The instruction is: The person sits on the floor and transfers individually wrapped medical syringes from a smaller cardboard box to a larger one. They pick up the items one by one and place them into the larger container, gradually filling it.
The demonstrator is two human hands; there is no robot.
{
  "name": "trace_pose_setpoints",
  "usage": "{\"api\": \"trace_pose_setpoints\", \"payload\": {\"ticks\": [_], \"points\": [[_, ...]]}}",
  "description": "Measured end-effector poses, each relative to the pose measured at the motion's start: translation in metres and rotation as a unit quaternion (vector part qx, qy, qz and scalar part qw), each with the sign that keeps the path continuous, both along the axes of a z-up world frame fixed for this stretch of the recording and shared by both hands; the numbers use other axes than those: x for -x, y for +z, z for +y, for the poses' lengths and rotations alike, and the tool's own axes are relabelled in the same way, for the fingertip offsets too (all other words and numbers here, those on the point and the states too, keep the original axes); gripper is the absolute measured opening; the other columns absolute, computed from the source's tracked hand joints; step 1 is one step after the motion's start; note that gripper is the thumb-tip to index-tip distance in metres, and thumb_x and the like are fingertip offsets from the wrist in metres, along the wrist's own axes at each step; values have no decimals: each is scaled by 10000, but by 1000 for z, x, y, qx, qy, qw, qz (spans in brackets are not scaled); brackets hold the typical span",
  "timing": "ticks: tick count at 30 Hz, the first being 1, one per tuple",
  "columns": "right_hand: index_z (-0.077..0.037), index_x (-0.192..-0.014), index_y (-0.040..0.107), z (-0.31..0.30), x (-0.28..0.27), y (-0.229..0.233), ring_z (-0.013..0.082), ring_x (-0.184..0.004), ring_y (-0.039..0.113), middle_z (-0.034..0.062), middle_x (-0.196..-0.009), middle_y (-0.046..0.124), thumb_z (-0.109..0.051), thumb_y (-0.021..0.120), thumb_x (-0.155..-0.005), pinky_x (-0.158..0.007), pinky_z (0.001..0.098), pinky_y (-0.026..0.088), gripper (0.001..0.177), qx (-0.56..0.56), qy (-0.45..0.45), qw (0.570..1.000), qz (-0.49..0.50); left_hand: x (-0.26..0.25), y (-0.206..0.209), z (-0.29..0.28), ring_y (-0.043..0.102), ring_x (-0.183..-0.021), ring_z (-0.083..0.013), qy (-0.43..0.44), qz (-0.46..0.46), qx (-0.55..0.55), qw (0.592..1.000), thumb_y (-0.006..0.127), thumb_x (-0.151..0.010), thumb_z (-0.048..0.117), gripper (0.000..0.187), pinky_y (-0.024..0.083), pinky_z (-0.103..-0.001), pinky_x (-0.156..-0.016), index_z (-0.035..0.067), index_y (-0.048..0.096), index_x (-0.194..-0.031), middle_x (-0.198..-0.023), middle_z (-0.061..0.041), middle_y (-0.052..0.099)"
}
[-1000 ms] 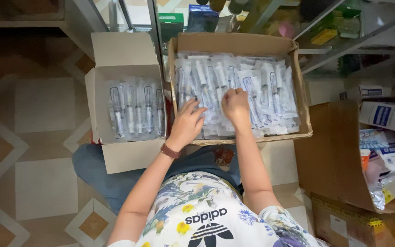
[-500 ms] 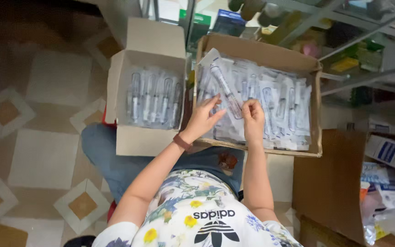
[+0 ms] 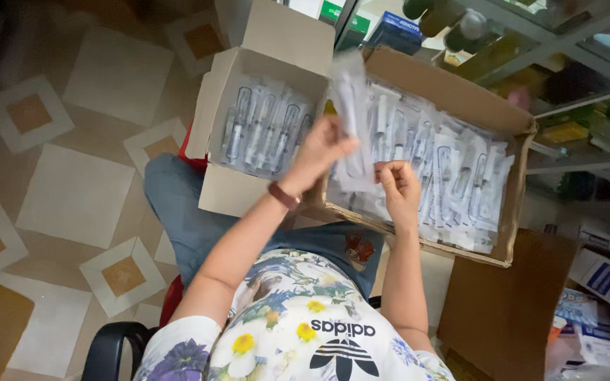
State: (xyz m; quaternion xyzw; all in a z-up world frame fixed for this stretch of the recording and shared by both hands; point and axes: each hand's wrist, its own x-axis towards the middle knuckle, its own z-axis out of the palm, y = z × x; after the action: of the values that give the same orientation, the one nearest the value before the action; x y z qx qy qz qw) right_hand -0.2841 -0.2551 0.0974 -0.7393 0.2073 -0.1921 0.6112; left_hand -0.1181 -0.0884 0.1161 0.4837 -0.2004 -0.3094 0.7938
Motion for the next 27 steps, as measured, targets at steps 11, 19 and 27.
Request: {"api": "trace_pose_setpoints", "payload": {"ticks": [11, 19, 27], "points": [[5, -1010, 727, 15, -13, 23, 108, -787, 724, 67, -864, 765, -100, 687, -1000, -591, 254, 471, 113, 176, -37, 980, 88, -112, -85, 65, 698, -919, -380, 26, -322, -467, 823, 818, -836, 258, 518, 537, -478, -788, 70, 554, -1240, -960, -189, 718], [-11, -1033, 723, 18, -14, 27, 119, -805, 737, 78, -887, 768, -91, 690, -1000, -670, 258, 526, 93, 218, -4, 974, 58, -111, -178, 21, 694, -921, -492, -17, -371, -536, 758, 731, -803, 115, 505, 545, -569, -830, -35, 506, -1229, -917, -297, 705], [-4, -1007, 716, 15, -15, 23, 158, -829, 767, 102, -935, 755, -57, 688, -967, -640, 278, 546, 72, 244, 23, 967, 73, -109, -209, 6, 667, -1008, -510, -85, -380, -544, 743, 645, -834, 19, 399, 522, -581, -870, -40, 540, -1214, -1017, -343, 684]]}}
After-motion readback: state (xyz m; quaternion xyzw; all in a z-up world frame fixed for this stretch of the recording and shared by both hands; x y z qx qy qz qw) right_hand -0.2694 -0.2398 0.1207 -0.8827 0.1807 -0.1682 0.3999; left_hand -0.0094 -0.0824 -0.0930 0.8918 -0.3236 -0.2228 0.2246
